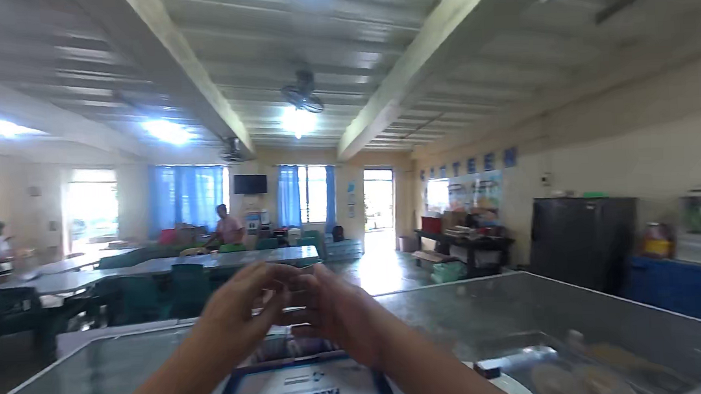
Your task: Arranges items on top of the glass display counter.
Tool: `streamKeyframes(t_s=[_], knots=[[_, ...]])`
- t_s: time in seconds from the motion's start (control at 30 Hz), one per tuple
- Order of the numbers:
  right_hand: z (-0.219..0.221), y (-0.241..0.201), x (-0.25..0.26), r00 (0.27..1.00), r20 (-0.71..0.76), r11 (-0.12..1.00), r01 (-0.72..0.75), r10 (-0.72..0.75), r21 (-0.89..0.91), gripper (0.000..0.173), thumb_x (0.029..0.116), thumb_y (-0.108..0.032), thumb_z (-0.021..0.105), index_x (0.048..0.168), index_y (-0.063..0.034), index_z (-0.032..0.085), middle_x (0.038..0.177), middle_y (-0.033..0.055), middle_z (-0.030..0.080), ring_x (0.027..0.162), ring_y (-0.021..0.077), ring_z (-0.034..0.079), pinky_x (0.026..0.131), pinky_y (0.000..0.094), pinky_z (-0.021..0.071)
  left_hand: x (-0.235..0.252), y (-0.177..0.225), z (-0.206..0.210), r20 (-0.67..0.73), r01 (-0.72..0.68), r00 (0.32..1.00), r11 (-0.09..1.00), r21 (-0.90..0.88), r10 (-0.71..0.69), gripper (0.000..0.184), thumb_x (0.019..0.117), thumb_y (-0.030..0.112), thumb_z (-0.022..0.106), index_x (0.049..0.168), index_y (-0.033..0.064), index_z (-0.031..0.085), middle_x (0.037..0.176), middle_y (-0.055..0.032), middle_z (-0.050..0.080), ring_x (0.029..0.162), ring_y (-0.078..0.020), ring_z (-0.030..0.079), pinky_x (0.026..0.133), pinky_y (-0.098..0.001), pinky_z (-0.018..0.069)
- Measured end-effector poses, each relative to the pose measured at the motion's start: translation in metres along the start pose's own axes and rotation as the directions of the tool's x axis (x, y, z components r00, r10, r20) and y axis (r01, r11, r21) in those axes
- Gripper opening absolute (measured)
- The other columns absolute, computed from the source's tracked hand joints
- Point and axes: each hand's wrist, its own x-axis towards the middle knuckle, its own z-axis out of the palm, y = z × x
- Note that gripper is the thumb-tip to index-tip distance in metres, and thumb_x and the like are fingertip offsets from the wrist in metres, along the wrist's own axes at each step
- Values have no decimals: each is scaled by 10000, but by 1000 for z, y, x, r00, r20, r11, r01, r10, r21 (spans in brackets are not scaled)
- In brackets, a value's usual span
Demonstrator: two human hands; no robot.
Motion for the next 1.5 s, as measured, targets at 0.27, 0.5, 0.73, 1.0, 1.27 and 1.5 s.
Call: streamKeyframes(t_s=[0.27, 0.5, 0.73, 1.0, 1.27, 1.5], knots=[[5, -6, -7, 999, 29, 993, -25, 29, -114, 602, 1121, -441, 159, 1350, -31, 535, 1220, 86, 650, 1096, 151, 654, 940, 349, 538, -2, 3, 1, -7, -8, 1000, 998, 57, 8, 332, 955, 473, 572, 1117, 235, 737, 990, 129, 715, 931, -2, 680, 816, -244, 583], [5, -6, -6, 998, 67, 996, 19, -13, -92, 597, 1124, -410, 138, 1319, -21, 547, 1181, 90, 671, 1026, 145, 678, 905, 325, 553, -3, 4, -3, -63, -58, 996, 998, 40, 60, 319, 992, 431, 553, 1078, 229, 783, 966, 136, 730, 894, 31, 676, 773, -169, 564], [4, -2, -14, 996, -43, 979, 87, -80, 187, 650, 1086, -564, 156, 1304, -82, 533, 1084, 44, 658, 994, 106, 659, 905, 300, 548, -8, 36, 29, 59, -170, 985, 954, 248, 160, 815, 1007, 733, 193, 1469, 179, 573, 1550, -62, 509, 1495, -327, 372, 1183, -661, 260], [-3, -8, -8, 957, -288, 867, 168, -29, 470, 703, 1088, -560, 115, 1390, -98, 552, 1208, 119, 684, 1012, 224, 695, 886, 369, 559, -10, 57, 16, 522, -67, 850, 997, -26, 71, 875, 942, 779, 390, 1636, 258, 282, 1703, 2, 232, 1570, -194, 188, 1240, -565, 221], [-15, -21, -18, 853, -270, 887, 461, -447, -13, 486, 1120, -339, 245, 1358, -89, 588, 1155, 76, 732, 891, 131, 728, 814, 280, 594, -4, 46, 8, 335, 61, 923, 788, -613, 189, 280, 988, 363, 659, 1181, 164, 694, 1077, 5, 737, 985, -114, 709, 889, -281, 596], [13, -14, -21, 892, 343, 926, 355, -294, -127, 357, 1034, -159, 472, 1285, 62, 599, 1194, 61, 647, 994, 20, 599, 887, 226, 508, -16, 52, 4, 366, 73, 915, 827, -558, 167, 258, 930, 296, 744, 1187, 299, 719, 1133, 187, 718, 1093, 53, 642, 954, -206, 554]])
